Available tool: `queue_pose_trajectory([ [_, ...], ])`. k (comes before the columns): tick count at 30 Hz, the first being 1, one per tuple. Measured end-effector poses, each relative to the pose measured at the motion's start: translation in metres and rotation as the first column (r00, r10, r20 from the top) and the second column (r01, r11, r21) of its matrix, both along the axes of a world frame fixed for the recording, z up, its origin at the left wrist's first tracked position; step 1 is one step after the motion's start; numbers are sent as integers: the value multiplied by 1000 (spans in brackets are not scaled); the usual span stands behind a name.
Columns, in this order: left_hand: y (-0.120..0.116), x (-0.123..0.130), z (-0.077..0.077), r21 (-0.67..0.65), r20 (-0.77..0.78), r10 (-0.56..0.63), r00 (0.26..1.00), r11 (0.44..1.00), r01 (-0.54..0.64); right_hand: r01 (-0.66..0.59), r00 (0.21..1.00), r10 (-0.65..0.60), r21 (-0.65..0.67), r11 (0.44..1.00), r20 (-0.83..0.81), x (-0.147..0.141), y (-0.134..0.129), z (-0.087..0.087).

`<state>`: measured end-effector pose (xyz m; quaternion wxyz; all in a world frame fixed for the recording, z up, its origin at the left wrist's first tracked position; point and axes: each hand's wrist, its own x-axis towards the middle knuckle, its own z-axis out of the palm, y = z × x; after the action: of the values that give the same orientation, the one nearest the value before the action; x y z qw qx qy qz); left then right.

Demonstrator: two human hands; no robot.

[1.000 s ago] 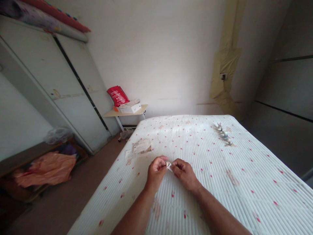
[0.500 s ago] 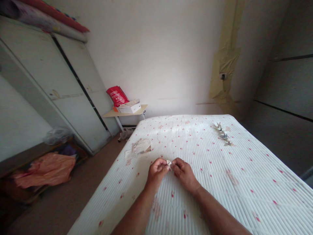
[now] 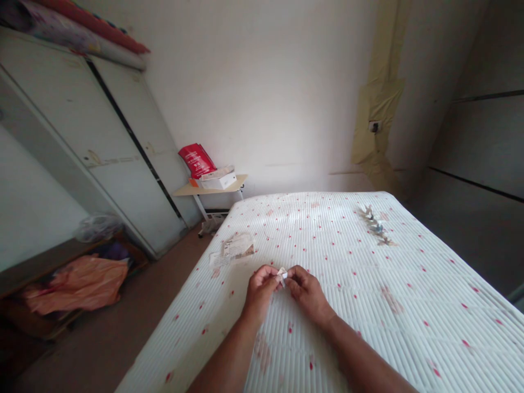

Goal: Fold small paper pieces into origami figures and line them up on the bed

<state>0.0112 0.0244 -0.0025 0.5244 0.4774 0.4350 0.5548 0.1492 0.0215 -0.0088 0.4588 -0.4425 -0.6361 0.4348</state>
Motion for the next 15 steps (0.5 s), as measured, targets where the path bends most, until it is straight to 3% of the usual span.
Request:
queue_pose_trajectory([
  [3,1,1,-1,-7,9,9,1000,1000,-9,95,987,-119,205,974,106,0,-2,3],
  [6,2,1,-1,-20,27,18,999,1000,-17,43,967,-126,349,936,220,0,-5,8],
  [10,2,1,0,-30,29,13,999,999,-12,-24,956,-86,365,931,282,-1,-6,11],
  [15,2,1,-1,-15,24,-11,1000,1000,11,-4,958,-88,321,947,272,-2,-5,11],
])
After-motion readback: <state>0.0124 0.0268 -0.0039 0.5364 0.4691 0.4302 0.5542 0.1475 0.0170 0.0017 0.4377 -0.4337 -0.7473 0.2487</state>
